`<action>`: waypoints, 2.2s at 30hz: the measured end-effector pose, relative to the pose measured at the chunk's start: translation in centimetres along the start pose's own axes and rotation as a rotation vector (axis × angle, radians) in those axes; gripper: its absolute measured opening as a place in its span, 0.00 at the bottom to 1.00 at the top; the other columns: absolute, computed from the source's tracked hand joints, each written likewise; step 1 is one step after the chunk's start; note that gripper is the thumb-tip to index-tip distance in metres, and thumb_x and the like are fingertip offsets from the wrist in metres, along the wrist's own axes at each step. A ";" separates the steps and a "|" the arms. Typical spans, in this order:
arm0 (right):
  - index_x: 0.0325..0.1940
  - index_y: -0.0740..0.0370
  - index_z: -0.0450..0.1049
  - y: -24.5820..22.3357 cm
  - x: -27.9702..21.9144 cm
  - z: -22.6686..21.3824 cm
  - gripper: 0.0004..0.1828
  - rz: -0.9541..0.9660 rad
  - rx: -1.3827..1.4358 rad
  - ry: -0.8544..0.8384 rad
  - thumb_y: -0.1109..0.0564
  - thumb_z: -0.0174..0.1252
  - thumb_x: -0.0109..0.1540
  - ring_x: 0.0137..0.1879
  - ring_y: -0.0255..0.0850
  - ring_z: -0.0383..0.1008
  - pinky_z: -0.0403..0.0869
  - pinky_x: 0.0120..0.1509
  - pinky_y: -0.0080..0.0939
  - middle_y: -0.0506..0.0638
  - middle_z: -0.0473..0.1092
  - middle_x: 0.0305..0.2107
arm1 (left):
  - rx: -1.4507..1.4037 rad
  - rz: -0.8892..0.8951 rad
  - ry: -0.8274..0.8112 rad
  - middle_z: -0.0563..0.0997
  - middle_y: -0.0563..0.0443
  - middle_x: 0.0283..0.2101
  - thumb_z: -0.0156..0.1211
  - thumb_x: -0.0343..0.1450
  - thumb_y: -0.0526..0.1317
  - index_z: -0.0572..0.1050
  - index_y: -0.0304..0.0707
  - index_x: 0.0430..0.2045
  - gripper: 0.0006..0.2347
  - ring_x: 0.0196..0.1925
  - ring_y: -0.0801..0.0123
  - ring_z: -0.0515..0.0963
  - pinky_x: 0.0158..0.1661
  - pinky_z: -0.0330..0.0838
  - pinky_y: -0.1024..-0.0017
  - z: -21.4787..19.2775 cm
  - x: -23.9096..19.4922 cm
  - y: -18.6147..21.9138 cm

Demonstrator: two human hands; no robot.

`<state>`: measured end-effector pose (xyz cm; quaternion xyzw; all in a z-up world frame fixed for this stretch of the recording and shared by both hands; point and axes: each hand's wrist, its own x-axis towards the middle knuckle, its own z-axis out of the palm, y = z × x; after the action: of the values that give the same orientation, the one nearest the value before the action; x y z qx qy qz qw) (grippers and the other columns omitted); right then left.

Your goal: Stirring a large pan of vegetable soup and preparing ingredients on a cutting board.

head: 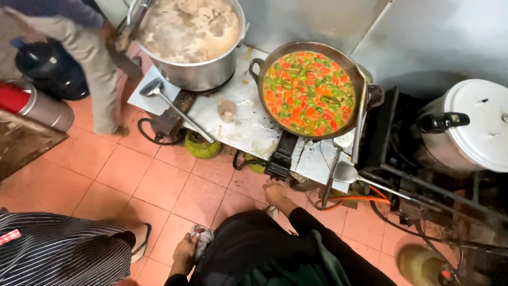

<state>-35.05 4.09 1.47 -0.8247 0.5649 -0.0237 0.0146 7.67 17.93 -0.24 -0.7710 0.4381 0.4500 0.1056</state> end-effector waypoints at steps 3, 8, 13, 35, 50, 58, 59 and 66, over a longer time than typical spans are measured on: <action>0.36 0.54 0.78 -0.9 0.4 -0.5 0.10 0.055 -0.035 -0.106 0.53 0.50 0.60 0.48 0.52 0.69 0.66 0.55 0.58 0.52 0.69 0.45 | -0.049 -0.052 -0.002 0.82 0.46 0.58 0.42 0.73 0.64 0.72 0.52 0.57 0.25 0.62 0.51 0.80 0.58 0.73 0.56 -0.4 -1.5 -3.4; 0.37 0.56 0.79 -0.5 0.5 1.4 0.12 0.121 -0.013 -0.180 0.55 0.49 0.61 0.49 0.57 0.68 0.68 0.53 0.60 0.57 0.70 0.47 | -0.064 -0.062 -0.016 0.83 0.45 0.56 0.42 0.72 0.66 0.73 0.49 0.54 0.27 0.61 0.50 0.80 0.58 0.73 0.56 0.2 -1.4 -8.2; 0.42 0.57 0.76 -0.8 0.0 2.7 0.11 0.175 0.061 -0.201 0.57 0.51 0.59 0.54 0.58 0.66 0.71 0.54 0.57 0.57 0.67 0.52 | -0.049 -0.036 -0.001 0.82 0.42 0.57 0.43 0.73 0.64 0.72 0.48 0.56 0.27 0.61 0.48 0.80 0.58 0.74 0.56 0.4 -1.4 -10.1; 0.29 0.58 0.80 4.4 -2.1 13.6 0.10 0.589 0.658 0.253 0.56 0.53 0.57 0.42 0.47 0.74 0.72 0.48 0.42 0.45 0.77 0.36 | 0.113 0.039 -0.065 0.83 0.38 0.54 0.39 0.72 0.67 0.72 0.49 0.54 0.28 0.57 0.42 0.81 0.54 0.75 0.51 -0.4 -1.1 -5.7; 0.37 0.60 0.83 3.7 -0.4 9.5 0.20 0.955 0.907 -0.020 0.43 0.55 0.60 0.42 0.53 0.77 0.74 0.49 0.45 0.54 0.79 0.35 | 0.149 0.080 -0.071 0.85 0.37 0.50 0.42 0.72 0.65 0.73 0.47 0.52 0.26 0.54 0.42 0.83 0.53 0.77 0.53 0.0 -1.0 -3.8; 0.36 0.60 0.79 3.1 -0.1 8.1 0.19 0.969 0.867 -0.075 0.43 0.55 0.62 0.40 0.53 0.76 0.73 0.49 0.47 0.54 0.78 0.33 | 0.167 0.147 -0.084 0.85 0.34 0.50 0.45 0.72 0.63 0.71 0.43 0.50 0.25 0.55 0.40 0.82 0.54 0.76 0.53 0.2 -0.4 -4.3; 0.36 0.62 0.80 3.1 -0.1 8.0 0.21 0.938 0.839 -0.072 0.42 0.54 0.62 0.41 0.54 0.76 0.73 0.49 0.48 0.56 0.78 0.34 | 0.172 0.142 -0.089 0.85 0.35 0.51 0.45 0.72 0.63 0.71 0.44 0.52 0.26 0.56 0.41 0.82 0.54 0.76 0.54 0.2 -0.4 -4.4; 0.36 0.63 0.80 3.5 0.3 11.6 0.21 0.946 0.761 -0.067 0.44 0.50 0.66 0.43 0.60 0.76 0.74 0.50 0.53 0.60 0.78 0.36 | 0.183 0.125 -0.096 0.86 0.45 0.52 0.46 0.72 0.64 0.73 0.48 0.51 0.25 0.57 0.49 0.83 0.56 0.76 0.59 -0.3 -1.1 -3.5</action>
<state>-37.58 2.48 -10.31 -0.4216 0.8212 -0.1890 0.3349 10.35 20.49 0.02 -0.7069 0.5189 0.4502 0.1683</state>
